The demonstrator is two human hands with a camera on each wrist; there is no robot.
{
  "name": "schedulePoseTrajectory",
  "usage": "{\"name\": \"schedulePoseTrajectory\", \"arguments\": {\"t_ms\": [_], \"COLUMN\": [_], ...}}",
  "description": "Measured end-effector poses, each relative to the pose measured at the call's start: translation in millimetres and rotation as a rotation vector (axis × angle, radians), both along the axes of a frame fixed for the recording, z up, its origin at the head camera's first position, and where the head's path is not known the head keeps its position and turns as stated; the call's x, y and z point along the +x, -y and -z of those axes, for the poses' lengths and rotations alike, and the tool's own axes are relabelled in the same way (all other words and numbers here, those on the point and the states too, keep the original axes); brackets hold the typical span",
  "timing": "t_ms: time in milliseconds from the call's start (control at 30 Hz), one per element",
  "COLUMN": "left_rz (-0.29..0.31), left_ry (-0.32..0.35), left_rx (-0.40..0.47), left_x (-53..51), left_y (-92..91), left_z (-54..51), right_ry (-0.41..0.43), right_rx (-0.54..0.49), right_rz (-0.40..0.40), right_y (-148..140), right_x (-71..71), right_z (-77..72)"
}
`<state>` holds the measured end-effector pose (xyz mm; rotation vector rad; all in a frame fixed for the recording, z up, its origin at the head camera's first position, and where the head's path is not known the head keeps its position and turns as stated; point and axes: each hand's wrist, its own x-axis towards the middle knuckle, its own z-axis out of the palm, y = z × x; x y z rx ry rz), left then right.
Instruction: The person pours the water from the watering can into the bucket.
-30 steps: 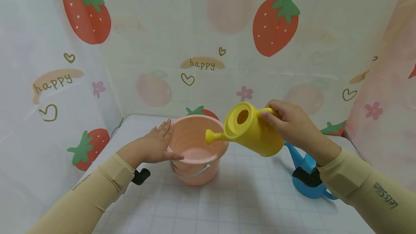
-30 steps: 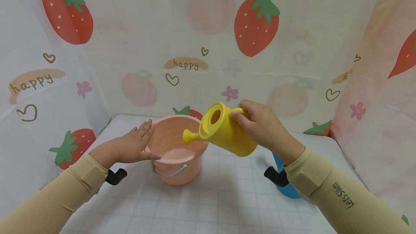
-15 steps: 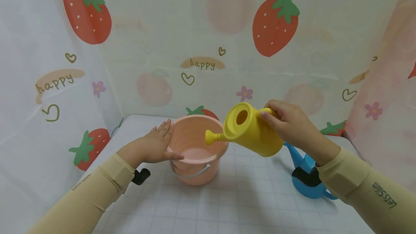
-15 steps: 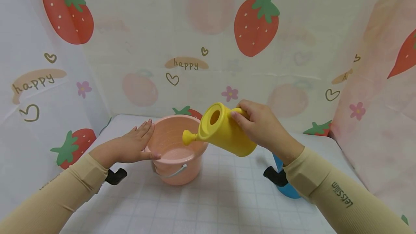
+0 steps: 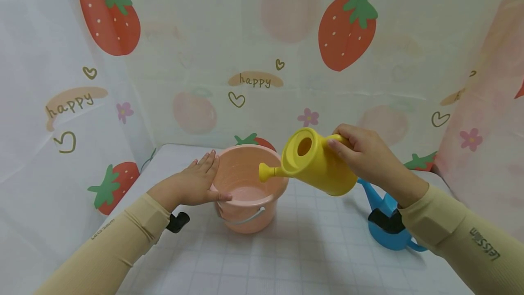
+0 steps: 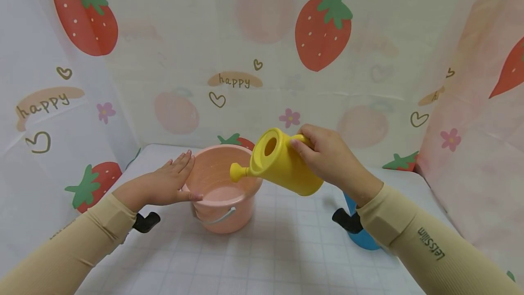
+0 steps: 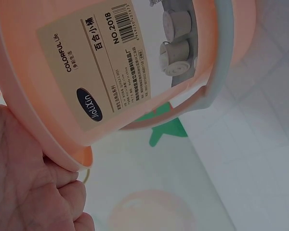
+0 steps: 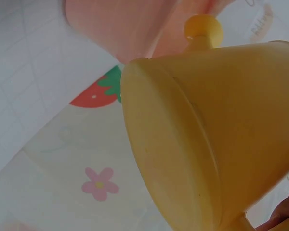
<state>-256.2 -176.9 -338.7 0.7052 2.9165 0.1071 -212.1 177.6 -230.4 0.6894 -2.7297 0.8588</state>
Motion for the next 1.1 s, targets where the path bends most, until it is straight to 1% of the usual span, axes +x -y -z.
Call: {"name": "schedulePoseTrajectory", "arguments": {"t_ms": [233,567,967,1100], "left_rz": [-0.001,-0.003,0.006,0.005], "left_ry": [0.002,0.000,-0.013,-0.005], "left_rx": [-0.001,-0.006,-0.002,0.000], "left_x": [-0.9,-1.1,-1.9,-2.8], "left_y": [0.1,-0.3,-0.3,-0.3], "left_z": [1.3,0.5,1.0,1.9], "right_ry": [-0.007,0.007,-0.016,-0.022], "right_rx": [0.011,0.010,0.021,0.026], "right_rz": [0.008,0.017,0.009,0.009], "right_y": [1.3,3.0,3.9,4.5], "right_x": [-0.1,-0.2,-1.1,-0.9], "right_z": [0.0,-0.7,-0.2,0.3]}}
